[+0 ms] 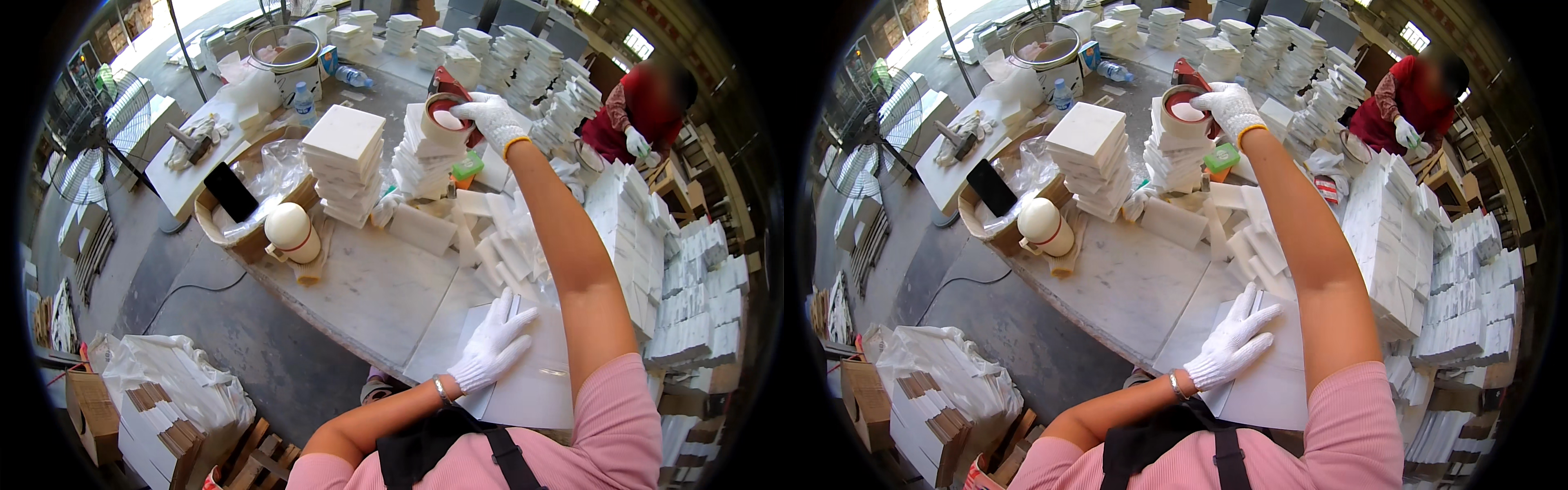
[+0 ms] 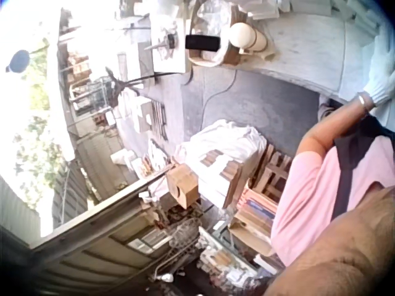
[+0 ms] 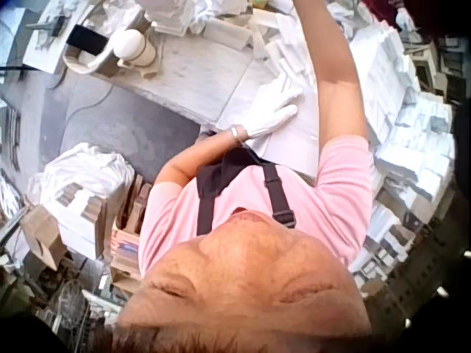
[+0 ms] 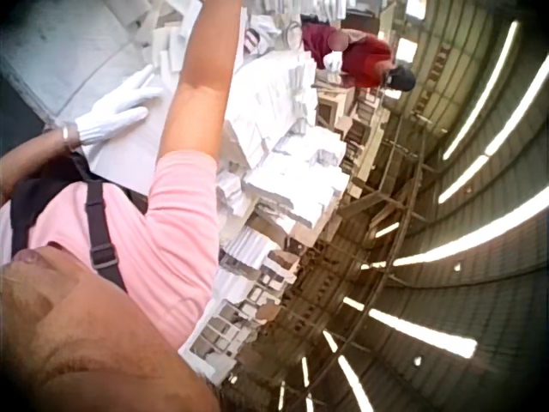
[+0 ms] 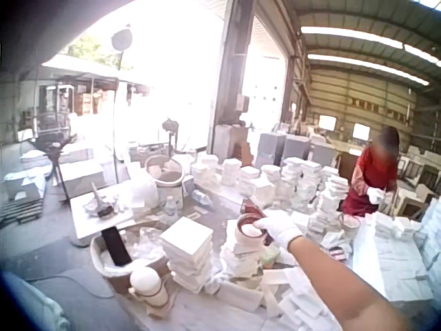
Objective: The person repeatedly picks up small white rectangular tiles, places them into clear plastic bags, and stacks the packaged tiles into a cardboard box. The process is repeated multiple times with consistent handling of the tiles and bags.
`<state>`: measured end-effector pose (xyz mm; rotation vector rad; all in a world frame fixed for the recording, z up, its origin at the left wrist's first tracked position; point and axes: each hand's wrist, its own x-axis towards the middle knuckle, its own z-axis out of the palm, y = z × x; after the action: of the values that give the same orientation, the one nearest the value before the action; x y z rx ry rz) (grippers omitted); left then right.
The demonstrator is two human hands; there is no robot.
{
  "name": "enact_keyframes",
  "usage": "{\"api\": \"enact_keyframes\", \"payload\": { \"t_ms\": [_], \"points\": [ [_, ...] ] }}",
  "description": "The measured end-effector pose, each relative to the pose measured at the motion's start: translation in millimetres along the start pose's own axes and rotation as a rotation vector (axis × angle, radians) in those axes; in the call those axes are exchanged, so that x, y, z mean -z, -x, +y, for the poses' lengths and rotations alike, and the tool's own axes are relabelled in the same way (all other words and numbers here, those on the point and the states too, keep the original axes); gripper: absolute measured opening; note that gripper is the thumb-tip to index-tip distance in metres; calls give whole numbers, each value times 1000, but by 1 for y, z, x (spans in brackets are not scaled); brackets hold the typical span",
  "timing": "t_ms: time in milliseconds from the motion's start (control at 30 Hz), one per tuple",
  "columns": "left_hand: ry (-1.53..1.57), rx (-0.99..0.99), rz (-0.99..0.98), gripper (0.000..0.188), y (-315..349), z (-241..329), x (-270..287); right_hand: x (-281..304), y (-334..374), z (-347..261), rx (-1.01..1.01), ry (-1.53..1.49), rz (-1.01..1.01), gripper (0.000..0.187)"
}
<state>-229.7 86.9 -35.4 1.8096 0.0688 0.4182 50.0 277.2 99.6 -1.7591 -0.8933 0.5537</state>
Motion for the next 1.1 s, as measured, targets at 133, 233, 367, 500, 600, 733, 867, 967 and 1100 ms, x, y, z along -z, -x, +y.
{"api": "enact_keyframes", "payload": {
  "t_ms": [133,233,367,500,600,733,867,967,1100],
  "points": [
    [14,56,-53,55,-4,10,4,7,-27,20,35,444,70,48],
    [22,77,-26,57,-3,3,8,18,16,3,181,454,65,67],
    [178,34,44,60,2,-7,7,79,144,-2,310,620,11,63],
    [447,127,125,61,7,-19,-2,139,307,20,-116,424,197,65],
    [719,282,90,61,11,-40,-16,172,411,82,-296,240,400,70],
    [1007,410,124,60,19,-52,-39,148,458,124,-351,-456,524,80],
    [862,628,26,60,31,-58,-30,152,483,185,-649,-990,556,74],
    [878,857,-95,61,38,-81,-13,136,506,198,-665,-1051,551,65],
    [806,610,-63,63,33,-44,33,104,487,152,-257,-1001,568,53]
  ]
}}
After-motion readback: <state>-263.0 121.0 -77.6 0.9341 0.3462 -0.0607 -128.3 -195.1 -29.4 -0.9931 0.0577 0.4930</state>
